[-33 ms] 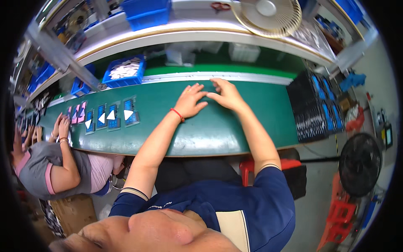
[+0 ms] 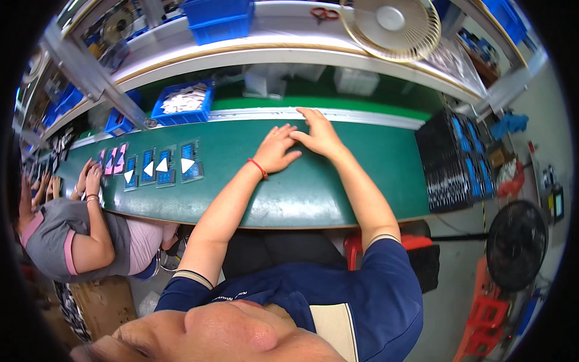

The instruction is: Assembling small electronic components into plastic protective cases on a factory assembly line.

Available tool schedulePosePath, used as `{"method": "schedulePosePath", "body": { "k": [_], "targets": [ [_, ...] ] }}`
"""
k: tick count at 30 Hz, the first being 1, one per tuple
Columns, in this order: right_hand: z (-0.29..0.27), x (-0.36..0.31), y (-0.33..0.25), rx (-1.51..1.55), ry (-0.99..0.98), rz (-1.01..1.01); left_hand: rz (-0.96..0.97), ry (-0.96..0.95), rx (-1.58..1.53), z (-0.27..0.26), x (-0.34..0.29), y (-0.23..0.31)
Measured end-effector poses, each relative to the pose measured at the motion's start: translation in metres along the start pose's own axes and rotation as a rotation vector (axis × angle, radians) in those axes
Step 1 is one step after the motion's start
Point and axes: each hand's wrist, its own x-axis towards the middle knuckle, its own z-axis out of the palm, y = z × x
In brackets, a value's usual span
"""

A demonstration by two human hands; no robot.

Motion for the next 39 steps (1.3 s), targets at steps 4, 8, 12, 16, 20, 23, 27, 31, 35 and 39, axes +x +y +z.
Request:
{"method": "schedulePosePath", "body": {
  "k": [4,8,12,16,20,23,27,31,35,39],
  "targets": [
    [0.07,0.079,-0.027,-0.317,0.221,-0.238,0.1,0.076,-0.093,-0.014,-0.007,0.001],
    [0.093,0.126,-0.039,-0.55,0.27,-0.3,0.073,0.067,-0.088,-0.014,-0.009,0.003],
    [0.095,0.145,0.0,-0.679,0.258,-0.25,-0.006,-0.049,-0.112,-0.016,-0.004,0.013],
    [0.071,0.123,0.0,-0.595,0.308,-0.359,-0.026,-0.041,-0.084,-0.015,-0.008,0.007],
    [0.024,0.072,0.011,-0.571,0.351,-0.319,-0.03,-0.043,-0.085,-0.014,-0.007,0.005],
    [-0.004,0.038,0.039,-0.611,0.275,-0.272,-0.04,-0.048,-0.084,-0.013,-0.006,0.004],
    [-0.02,0.029,0.035,-0.663,0.302,-0.199,-0.062,-0.051,-0.069,-0.014,-0.007,-0.001],
    [0.003,0.053,0.022,-0.534,0.286,-0.36,-0.047,-0.044,-0.082,-0.014,-0.006,0.002],
    [0.057,0.093,0.02,-0.335,0.155,-0.302,-0.025,-0.038,-0.086,-0.011,-0.007,0.002],
    [0.087,0.125,0.028,-0.475,0.133,-0.114,-0.017,-0.073,-0.08,-0.012,-0.009,0.005]
  ]
}}
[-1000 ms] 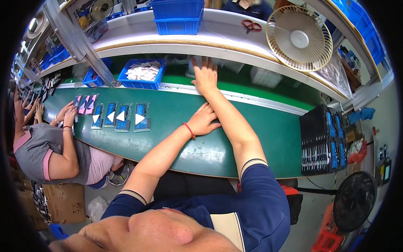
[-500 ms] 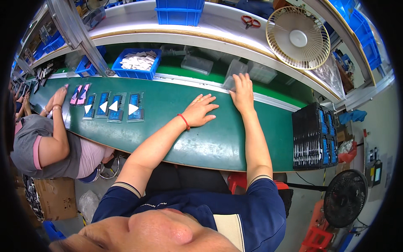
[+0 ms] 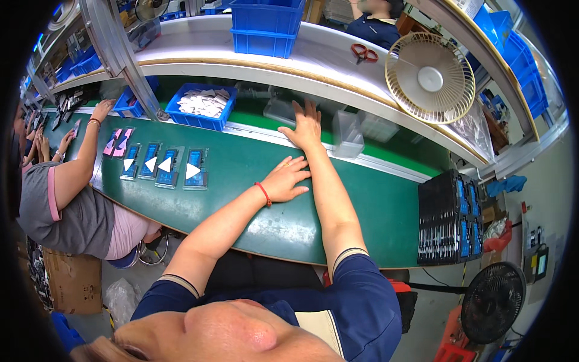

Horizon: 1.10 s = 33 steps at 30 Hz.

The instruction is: Assembling small electronic components into plastic protective cases on a factory assembly line.

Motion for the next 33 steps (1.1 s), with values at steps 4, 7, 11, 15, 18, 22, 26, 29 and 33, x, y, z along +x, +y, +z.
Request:
{"method": "schedulePosePath", "body": {
  "k": [4,7,11,15,18,22,26,29,33],
  "targets": [
    [0.014,0.012,0.012,0.141,-0.104,0.114,-0.027,0.015,0.004,-0.001,-0.002,0.002],
    [0.013,0.013,0.02,0.302,-0.034,0.094,-0.021,0.039,0.006,-0.003,-0.001,0.001],
    [0.003,0.002,0.016,0.235,0.101,0.017,0.018,0.082,-0.028,-0.004,0.001,-0.006],
    [-0.034,-0.015,0.019,0.188,0.201,-0.073,-0.077,0.653,0.155,-0.028,0.002,0.004],
    [-0.093,-0.037,-0.002,0.379,-0.099,0.046,-0.158,0.679,0.235,-0.038,-0.004,0.008],
    [-0.151,-0.071,-0.02,0.458,-0.241,0.018,-0.025,0.513,-0.082,-0.028,-0.006,0.005],
    [-0.12,-0.131,-0.012,0.886,0.181,0.259,-0.168,0.384,-0.615,-0.012,-0.005,0.035],
    [-0.093,-0.164,-0.015,0.972,0.241,0.434,-0.164,0.417,-0.624,0.013,-0.005,0.046],
    [-0.103,-0.162,-0.032,0.615,0.157,0.441,-0.278,0.337,-0.692,0.027,-0.003,0.04]
  ]
}}
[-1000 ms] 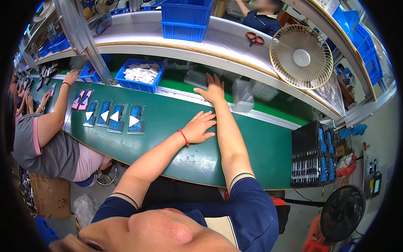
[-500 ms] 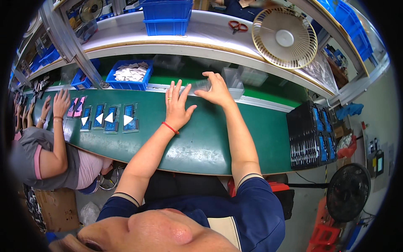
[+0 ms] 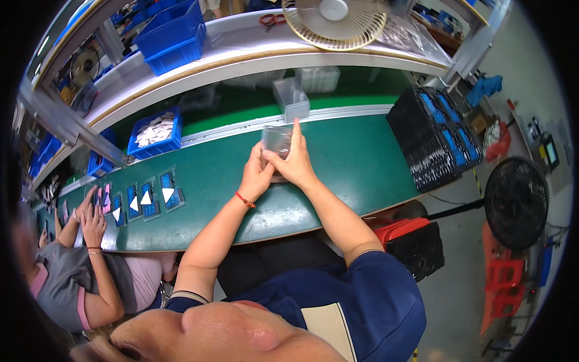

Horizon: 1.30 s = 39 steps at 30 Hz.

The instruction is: Assembling small electronic components into plastic protective cases on a factory assembly line.

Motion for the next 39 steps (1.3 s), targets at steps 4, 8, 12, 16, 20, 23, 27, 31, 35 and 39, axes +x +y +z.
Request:
{"method": "schedulePosePath", "body": {
  "k": [4,8,12,16,20,23,27,31,35,39],
  "targets": [
    [-0.001,0.001,0.006,0.006,-0.146,-0.082,-0.062,-0.041,-0.255,-0.005,0.007,0.007],
    [-0.005,0.0,0.008,0.02,-0.271,-0.047,-0.315,-0.105,-0.749,-0.014,0.009,0.015],
    [-0.006,-0.001,0.011,0.021,-0.234,-0.076,-0.29,-0.008,-0.54,-0.02,0.01,0.009],
    [-0.002,-0.002,0.009,0.036,-0.184,-0.08,-0.349,-0.042,-0.61,-0.027,0.013,0.004],
    [0.0,-0.004,0.008,0.008,-0.135,-0.096,-0.373,-0.113,-0.653,-0.031,0.014,0.0],
    [0.0,-0.005,0.01,0.068,-0.142,-0.053,-0.363,-0.153,-0.71,-0.033,0.014,0.0],
    [0.001,-0.006,0.021,0.247,-0.17,0.015,-0.352,-0.181,-0.748,-0.03,0.015,-0.001],
    [-0.01,-0.007,0.002,0.646,-0.193,0.264,-0.353,-0.168,-0.734,-0.033,0.016,-0.002],
    [-0.039,-0.012,0.01,0.166,-0.08,0.116,-0.424,-0.219,-0.744,-0.033,0.016,0.002],
    [-0.077,-0.02,0.019,-0.697,0.128,0.206,-0.482,-0.175,-0.74,-0.043,0.017,0.005]
  ]
}}
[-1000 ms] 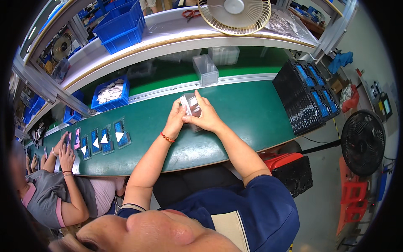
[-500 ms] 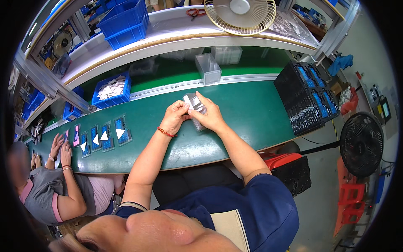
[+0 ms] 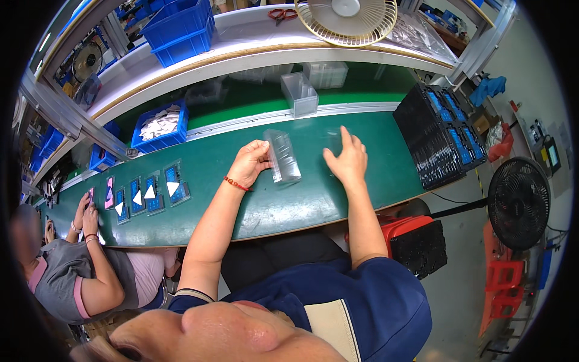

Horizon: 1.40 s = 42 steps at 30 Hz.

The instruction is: Assembling small electronic components into plastic protective cases on a factory assembly line.

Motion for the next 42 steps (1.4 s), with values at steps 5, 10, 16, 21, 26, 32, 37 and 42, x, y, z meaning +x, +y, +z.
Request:
{"method": "schedulePosePath", "body": {
  "k": [5,10,16,21,26,32,37,42],
  "targets": [
    [0.005,-0.007,-0.015,-0.131,0.211,-0.207,0.001,0.023,0.023,0.006,-0.003,0.002],
    [0.034,-0.004,-0.066,0.611,-0.334,-0.125,0.02,-0.019,0.039,0.002,0.001,-0.003],
    [0.046,-0.001,-0.054,0.806,-0.353,-0.009,0.021,0.005,0.05,0.003,0.002,-0.006],
    [0.021,-0.007,-0.045,0.014,0.016,-0.146,-0.02,0.053,0.071,-0.006,-0.002,0.005],
    [0.028,-0.015,-0.072,0.383,-0.105,-0.242,-0.046,-0.013,0.087,0.007,-0.008,0.011],
    [0.052,-0.014,-0.076,0.871,-0.369,-0.036,0.01,-0.068,0.097,-0.003,-0.005,0.009],
    [0.053,-0.009,-0.066,1.234,-0.422,0.059,-0.005,-0.006,0.104,-0.007,-0.002,0.013],
    [0.042,-0.01,-0.068,1.116,-0.398,0.084,0.044,0.147,0.039,-0.023,0.001,0.03]
  ]
}}
